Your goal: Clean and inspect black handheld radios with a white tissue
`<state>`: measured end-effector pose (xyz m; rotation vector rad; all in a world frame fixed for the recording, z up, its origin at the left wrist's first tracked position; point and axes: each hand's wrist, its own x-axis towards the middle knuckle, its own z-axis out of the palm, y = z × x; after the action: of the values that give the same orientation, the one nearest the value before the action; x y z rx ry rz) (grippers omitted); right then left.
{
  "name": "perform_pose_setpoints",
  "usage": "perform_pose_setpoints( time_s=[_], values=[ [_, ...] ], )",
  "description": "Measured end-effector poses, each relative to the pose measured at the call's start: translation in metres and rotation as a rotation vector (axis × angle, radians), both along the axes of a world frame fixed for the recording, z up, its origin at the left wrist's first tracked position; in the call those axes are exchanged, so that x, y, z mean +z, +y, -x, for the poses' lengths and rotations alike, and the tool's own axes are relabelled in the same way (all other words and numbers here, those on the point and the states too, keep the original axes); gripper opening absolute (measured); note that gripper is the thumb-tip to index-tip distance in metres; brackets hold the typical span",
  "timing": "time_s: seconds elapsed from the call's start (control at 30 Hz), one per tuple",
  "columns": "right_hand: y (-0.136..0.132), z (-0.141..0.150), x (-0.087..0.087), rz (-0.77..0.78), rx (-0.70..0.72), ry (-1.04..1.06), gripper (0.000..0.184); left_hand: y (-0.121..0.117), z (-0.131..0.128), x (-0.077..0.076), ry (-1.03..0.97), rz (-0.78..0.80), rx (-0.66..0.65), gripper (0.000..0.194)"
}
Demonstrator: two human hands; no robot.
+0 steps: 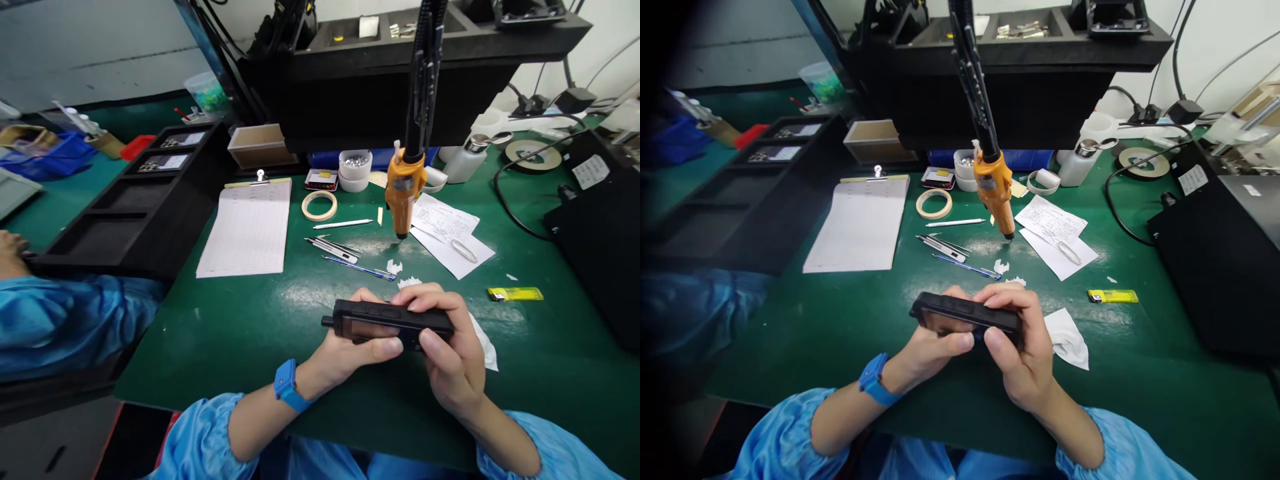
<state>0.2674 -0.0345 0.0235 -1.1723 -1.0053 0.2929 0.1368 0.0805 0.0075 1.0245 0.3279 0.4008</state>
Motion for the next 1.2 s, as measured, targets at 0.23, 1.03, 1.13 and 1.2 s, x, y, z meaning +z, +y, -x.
perform_pose_setpoints(
  time_s=[0.23, 1.03, 1.13, 1.2],
  values=[
    [0.001, -0.005, 0.001, -0.027, -0.026, -0.162, 0.022, 0.006, -0.005, 0.003, -0.024, 0.264, -0.107, 0.064],
    [0.002, -0.007, -0.016, -0.047, -0.051, -0.373, 0.063, 0.005, -0.007, 0.008, -0.012, 0.512, -0.033, 0.058],
    [0.001, -0.005, -0.015, -0.022, -0.053, -0.459, 0.061, 0.007, -0.009, 0.004, -0.049, 0.512, -0.052, 0.055],
    [0.001, -0.006, -0.013, -0.014, -0.053, -0.505, 0.060, 0.008, -0.009, 0.002, -0.060, 0.514, -0.060, 0.059]
  ],
)
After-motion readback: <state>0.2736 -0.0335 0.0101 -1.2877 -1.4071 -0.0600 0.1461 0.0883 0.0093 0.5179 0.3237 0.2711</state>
